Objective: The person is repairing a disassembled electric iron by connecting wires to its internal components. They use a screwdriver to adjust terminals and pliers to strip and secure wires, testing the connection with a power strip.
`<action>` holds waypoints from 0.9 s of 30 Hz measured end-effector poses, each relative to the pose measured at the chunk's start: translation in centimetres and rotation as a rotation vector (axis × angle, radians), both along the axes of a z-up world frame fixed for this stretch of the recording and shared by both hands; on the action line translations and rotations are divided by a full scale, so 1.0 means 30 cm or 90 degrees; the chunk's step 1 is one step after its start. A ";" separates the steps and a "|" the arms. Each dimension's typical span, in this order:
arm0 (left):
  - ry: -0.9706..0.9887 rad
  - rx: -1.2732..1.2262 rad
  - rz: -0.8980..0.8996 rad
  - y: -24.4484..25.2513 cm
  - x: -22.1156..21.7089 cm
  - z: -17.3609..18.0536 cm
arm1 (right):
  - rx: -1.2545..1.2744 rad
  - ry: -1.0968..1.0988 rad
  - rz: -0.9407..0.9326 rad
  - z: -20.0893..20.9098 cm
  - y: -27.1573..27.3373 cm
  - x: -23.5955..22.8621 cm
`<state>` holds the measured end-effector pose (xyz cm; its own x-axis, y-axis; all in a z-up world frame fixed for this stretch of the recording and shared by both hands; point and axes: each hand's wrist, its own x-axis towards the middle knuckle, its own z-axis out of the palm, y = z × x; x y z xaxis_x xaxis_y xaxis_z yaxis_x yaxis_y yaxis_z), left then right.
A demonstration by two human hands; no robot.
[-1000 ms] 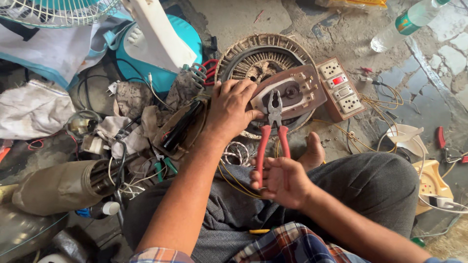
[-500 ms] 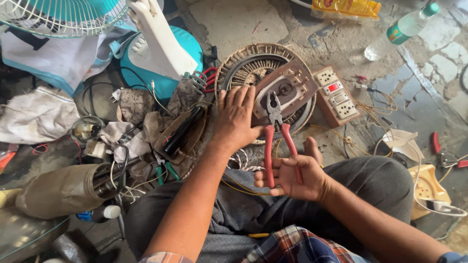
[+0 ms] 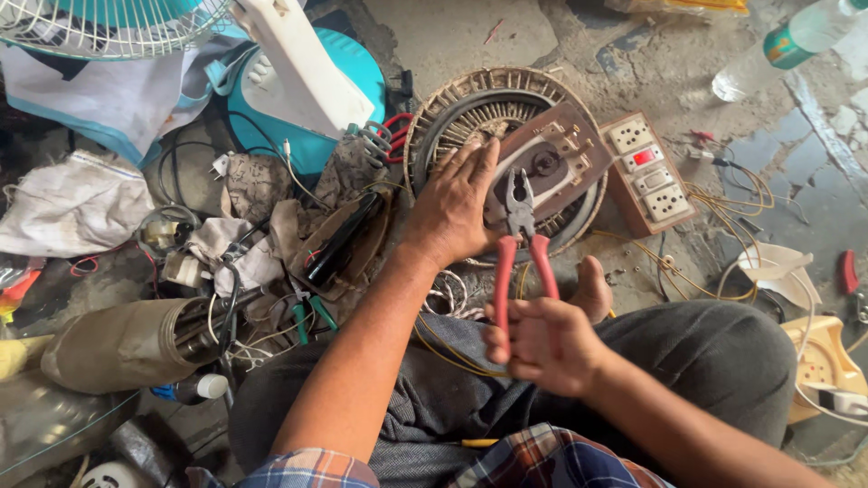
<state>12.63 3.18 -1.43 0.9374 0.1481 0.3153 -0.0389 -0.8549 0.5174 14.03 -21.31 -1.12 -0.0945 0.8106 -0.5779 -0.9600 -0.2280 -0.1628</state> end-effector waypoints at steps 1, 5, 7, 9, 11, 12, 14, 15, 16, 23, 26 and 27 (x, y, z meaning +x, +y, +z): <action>0.001 -0.013 -0.004 0.004 -0.003 0.001 | -0.012 -0.004 0.025 0.005 -0.023 0.036; 0.016 -0.043 -0.009 0.005 -0.007 0.009 | -0.033 -0.037 0.187 0.060 -0.090 0.263; 0.018 -0.046 -0.007 0.007 -0.009 0.018 | -0.053 -0.074 0.233 0.086 -0.084 0.298; 0.008 -0.054 -0.011 0.008 -0.013 0.019 | -0.088 -0.114 0.226 0.105 -0.067 0.266; 0.012 -0.050 -0.007 0.007 -0.008 0.012 | -0.096 -0.067 0.141 0.100 -0.039 0.170; 0.016 -0.048 -0.004 0.005 -0.010 0.002 | -0.099 -0.041 0.099 0.085 -0.022 0.104; -0.002 -0.003 0.005 0.004 -0.007 -0.021 | 0.040 0.036 -0.006 0.040 0.022 -0.008; -0.012 0.019 0.008 0.005 -0.005 -0.030 | 0.051 0.032 -0.046 0.016 0.035 -0.048; -0.012 0.021 0.007 0.006 -0.005 -0.036 | 0.063 0.028 -0.083 -0.009 0.046 -0.080; -0.014 -0.051 -0.016 0.016 -0.013 0.008 | 0.130 -0.060 0.147 0.077 -0.099 0.233; -0.006 -0.037 -0.012 0.014 -0.025 0.023 | 0.056 -0.221 0.243 0.132 -0.089 0.236; -0.005 -0.028 -0.010 0.011 -0.023 0.029 | 0.072 -0.209 0.211 0.143 -0.085 0.221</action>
<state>11.93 3.50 -0.56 0.9371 0.1471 0.3165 -0.0569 -0.8304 0.5543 20.67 -23.85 3.18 -0.1859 0.8273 -0.5300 -0.7327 -0.4762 -0.4862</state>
